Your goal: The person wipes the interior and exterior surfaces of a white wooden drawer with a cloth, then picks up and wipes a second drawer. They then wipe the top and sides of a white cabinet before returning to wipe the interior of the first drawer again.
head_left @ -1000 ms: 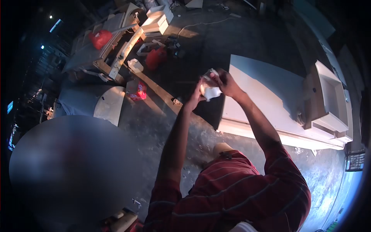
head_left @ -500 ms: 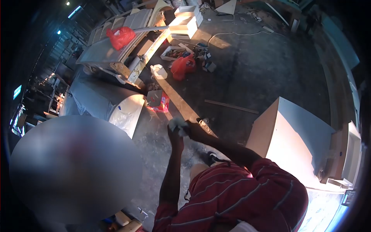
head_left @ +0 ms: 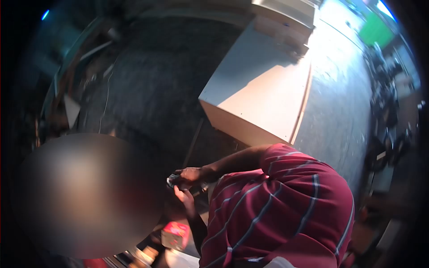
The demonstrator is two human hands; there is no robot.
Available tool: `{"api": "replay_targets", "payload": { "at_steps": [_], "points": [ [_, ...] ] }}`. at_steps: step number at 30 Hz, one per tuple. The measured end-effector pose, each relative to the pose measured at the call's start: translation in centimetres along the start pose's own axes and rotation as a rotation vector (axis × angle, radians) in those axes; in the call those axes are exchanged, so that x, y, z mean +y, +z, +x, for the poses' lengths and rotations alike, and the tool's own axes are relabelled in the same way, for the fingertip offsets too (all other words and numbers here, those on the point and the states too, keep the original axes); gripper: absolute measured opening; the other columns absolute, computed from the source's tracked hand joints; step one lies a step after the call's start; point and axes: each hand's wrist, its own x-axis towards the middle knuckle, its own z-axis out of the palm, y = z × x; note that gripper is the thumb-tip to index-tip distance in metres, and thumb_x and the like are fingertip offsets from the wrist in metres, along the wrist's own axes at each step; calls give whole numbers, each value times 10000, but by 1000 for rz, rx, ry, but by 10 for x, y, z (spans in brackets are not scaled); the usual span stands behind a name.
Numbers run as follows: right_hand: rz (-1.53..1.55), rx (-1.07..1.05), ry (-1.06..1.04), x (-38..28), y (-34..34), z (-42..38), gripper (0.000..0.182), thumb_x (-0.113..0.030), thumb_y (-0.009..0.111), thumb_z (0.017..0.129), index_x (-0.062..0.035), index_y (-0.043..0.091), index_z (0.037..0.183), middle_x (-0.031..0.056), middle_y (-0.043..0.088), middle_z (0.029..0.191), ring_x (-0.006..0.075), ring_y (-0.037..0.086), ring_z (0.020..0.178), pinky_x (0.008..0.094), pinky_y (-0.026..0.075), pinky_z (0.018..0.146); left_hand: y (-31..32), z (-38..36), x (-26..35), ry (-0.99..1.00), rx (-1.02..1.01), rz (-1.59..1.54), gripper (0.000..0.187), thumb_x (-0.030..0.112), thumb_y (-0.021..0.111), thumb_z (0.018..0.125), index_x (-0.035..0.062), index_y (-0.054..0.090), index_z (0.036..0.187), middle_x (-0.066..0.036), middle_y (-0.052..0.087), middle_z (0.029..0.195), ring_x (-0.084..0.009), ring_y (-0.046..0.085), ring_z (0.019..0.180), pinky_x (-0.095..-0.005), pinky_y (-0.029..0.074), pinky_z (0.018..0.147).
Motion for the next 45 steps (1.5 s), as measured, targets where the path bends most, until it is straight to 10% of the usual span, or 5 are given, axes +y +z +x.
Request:
{"api": "replay_targets", "payload": {
  "at_steps": [16,24,32,37,45],
  "points": [
    [62,1749,570,74,-336,-177,235,-261,527,901,-34,577,869,46,564,651,132,524,574,317,444,540,218,243,75,-526,-849,147,648,425,523,888,66,312,1385,-146,290,1435,-304,358,1268,-420,338,997],
    [-159,1602,856,5,-585,-288,354,-461,453,917,-136,578,853,-42,478,568,58,341,432,229,297,405,153,317,63,-582,-510,304,506,343,452,926,49,377,1331,-147,413,1351,-299,459,1182,-436,388,942],
    [-144,2430,310,-27,-732,-410,557,-492,415,904,-31,450,1216,188,555,1124,312,595,900,429,495,645,169,361,25,-745,-601,453,468,352,442,941,75,420,1317,-162,451,1310,-293,487,1138,-419,418,908],
    [-1273,1849,1116,168,-608,-493,243,-232,462,890,-27,579,952,223,589,695,374,615,711,457,464,609,151,359,2,-846,-498,550,477,364,464,927,74,438,1306,-165,463,1298,-318,497,1135,-419,440,883],
    [-814,1320,1869,265,-543,-487,671,-376,638,790,-154,369,1362,213,330,1386,435,312,1266,539,281,1020,83,367,-17,-1093,-304,900,546,347,532,873,87,380,1328,-160,440,1298,-366,484,1137,-515,439,869]
  ]
}}
